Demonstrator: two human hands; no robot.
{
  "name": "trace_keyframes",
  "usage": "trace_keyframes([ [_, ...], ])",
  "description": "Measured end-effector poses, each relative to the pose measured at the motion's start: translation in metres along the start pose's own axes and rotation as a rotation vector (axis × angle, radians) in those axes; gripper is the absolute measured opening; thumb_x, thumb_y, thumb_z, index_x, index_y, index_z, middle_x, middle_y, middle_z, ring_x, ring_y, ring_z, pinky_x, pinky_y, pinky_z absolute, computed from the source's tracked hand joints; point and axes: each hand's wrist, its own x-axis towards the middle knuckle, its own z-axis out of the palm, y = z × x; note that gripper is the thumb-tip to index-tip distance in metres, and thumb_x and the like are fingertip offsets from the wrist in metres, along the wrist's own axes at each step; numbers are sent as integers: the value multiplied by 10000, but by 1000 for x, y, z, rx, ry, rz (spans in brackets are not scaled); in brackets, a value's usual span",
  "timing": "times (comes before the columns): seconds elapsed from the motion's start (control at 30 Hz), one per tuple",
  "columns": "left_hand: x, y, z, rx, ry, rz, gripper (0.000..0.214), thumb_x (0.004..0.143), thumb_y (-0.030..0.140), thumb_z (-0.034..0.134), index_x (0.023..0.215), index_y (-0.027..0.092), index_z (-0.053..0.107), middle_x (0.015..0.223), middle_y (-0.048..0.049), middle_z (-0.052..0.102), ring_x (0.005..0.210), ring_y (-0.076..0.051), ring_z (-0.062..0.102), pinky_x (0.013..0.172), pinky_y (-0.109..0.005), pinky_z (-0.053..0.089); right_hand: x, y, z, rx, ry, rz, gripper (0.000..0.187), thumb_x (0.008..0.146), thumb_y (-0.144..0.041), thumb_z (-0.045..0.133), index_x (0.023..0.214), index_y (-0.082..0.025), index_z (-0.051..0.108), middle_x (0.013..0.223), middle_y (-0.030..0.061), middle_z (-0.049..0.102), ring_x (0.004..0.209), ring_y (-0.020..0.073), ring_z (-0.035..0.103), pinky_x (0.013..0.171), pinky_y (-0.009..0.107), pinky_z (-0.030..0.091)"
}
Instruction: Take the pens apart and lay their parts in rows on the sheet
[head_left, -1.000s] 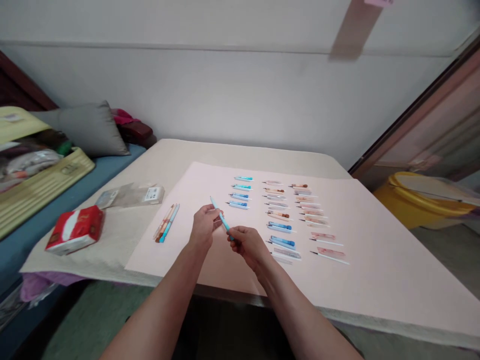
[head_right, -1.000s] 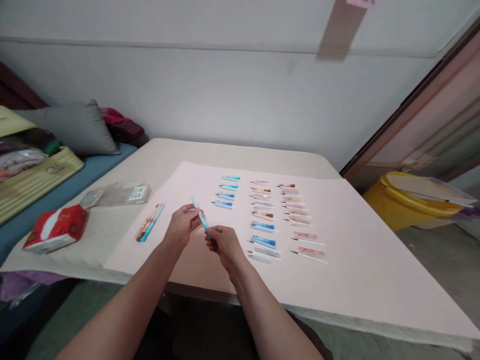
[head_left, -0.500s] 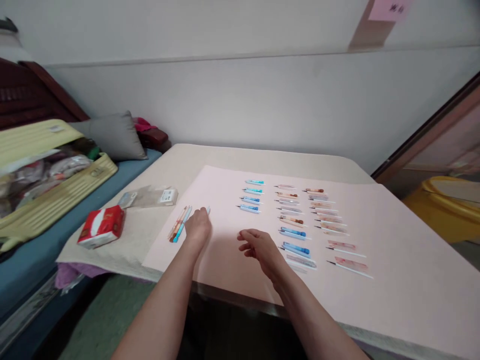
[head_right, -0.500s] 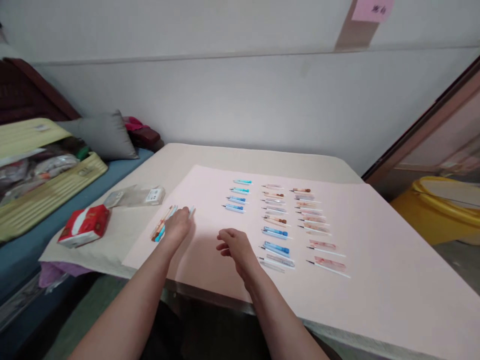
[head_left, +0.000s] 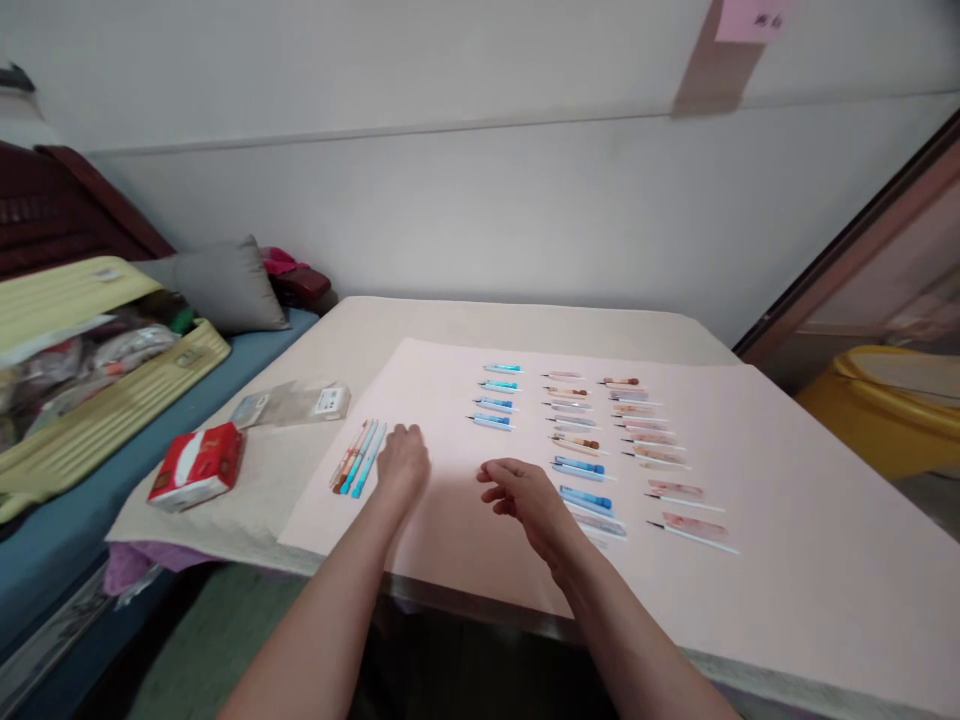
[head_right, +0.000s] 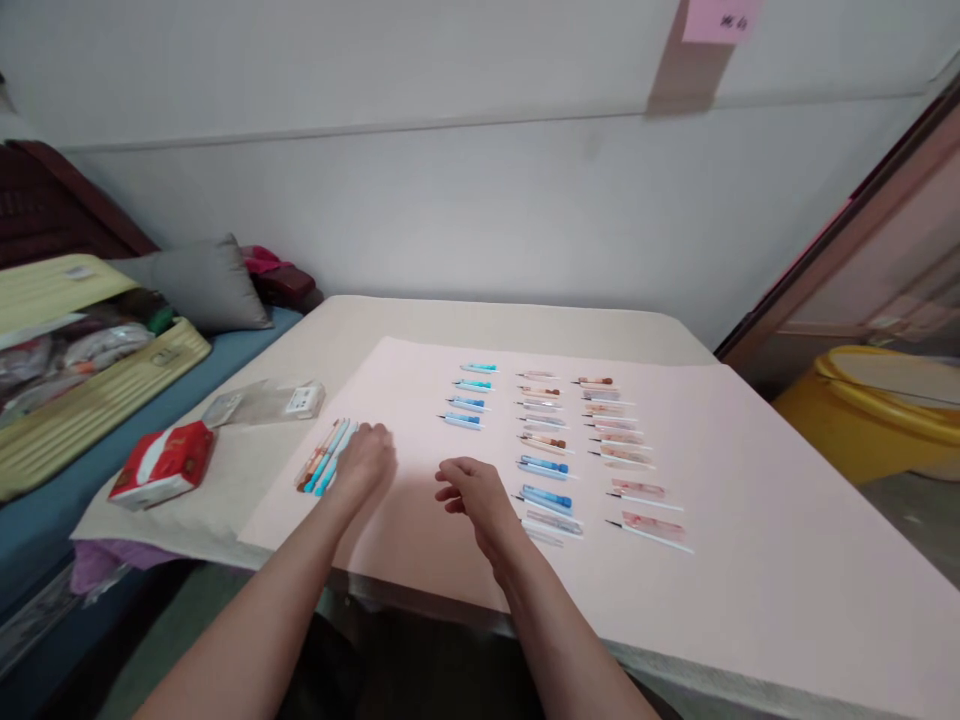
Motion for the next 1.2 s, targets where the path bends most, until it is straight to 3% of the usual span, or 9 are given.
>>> trace_keyframes([
  [0.07, -9, 15, 4, 41, -44, 110, 245, 826, 242, 404, 1029, 181, 526, 1082, -137, 504, 1012, -263, 475, 737, -339, 414, 1, -1, -1, 6, 18, 5, 224, 707, -357, 618, 771, -143, 633, 881, 85, 649, 605, 117, 578, 515, 236, 412],
  [0.13, -14, 21, 6, 59, -86, 132, 286, 810, 286, 444, 1071, 185, 502, 1130, -138, 479, 1047, -274, 446, 753, -346, 414, 1, -2, -1, 1, 25, 12, 222, 711, -355, 613, 774, -143, 632, 884, 85, 649, 610, 118, 576, 516, 234, 409],
  [0.33, -5, 2, 2, 89, -210, -29, 374, 792, 370, 461, 1110, 175, 488, 1185, -159, 452, 1085, -311, 423, 799, -409, 399, 4, 2, -4, -24, 9, 14, 239, 709, -376, 618, 775, -146, 636, 895, 86, 654, 637, 126, 583, 528, 239, 412],
  [0.5, 5, -8, 2, 81, -200, -78, 396, 792, 389, 451, 1117, 167, 494, 1193, -162, 462, 1104, -321, 422, 813, -406, 398, 7, 5, -7, -30, -35, 30, 243, 717, -384, 617, 791, -152, 634, 909, 83, 652, 647, 128, 586, 532, 238, 417],
  [0.87, 13, -18, 5, 94, -176, -121, 405, 799, 411, 437, 1118, 169, 502, 1206, -165, 467, 1119, -330, 420, 823, -410, 392, 1, -1, -4, -30, -1, 11, 224, 713, -360, 607, 763, -143, 631, 890, 91, 647, 623, 125, 574, 522, 241, 405],
  [1.2, 5, -3, 2, 116, -176, -36, 374, 804, 406, 433, 1093, 181, 506, 1168, -158, 484, 1078, -317, 436, 804, -427, 391, 2, -1, -3, -34, -10, 8, 224, 718, -357, 606, 767, -139, 628, 882, 91, 645, 612, 122, 571, 514, 237, 402],
])
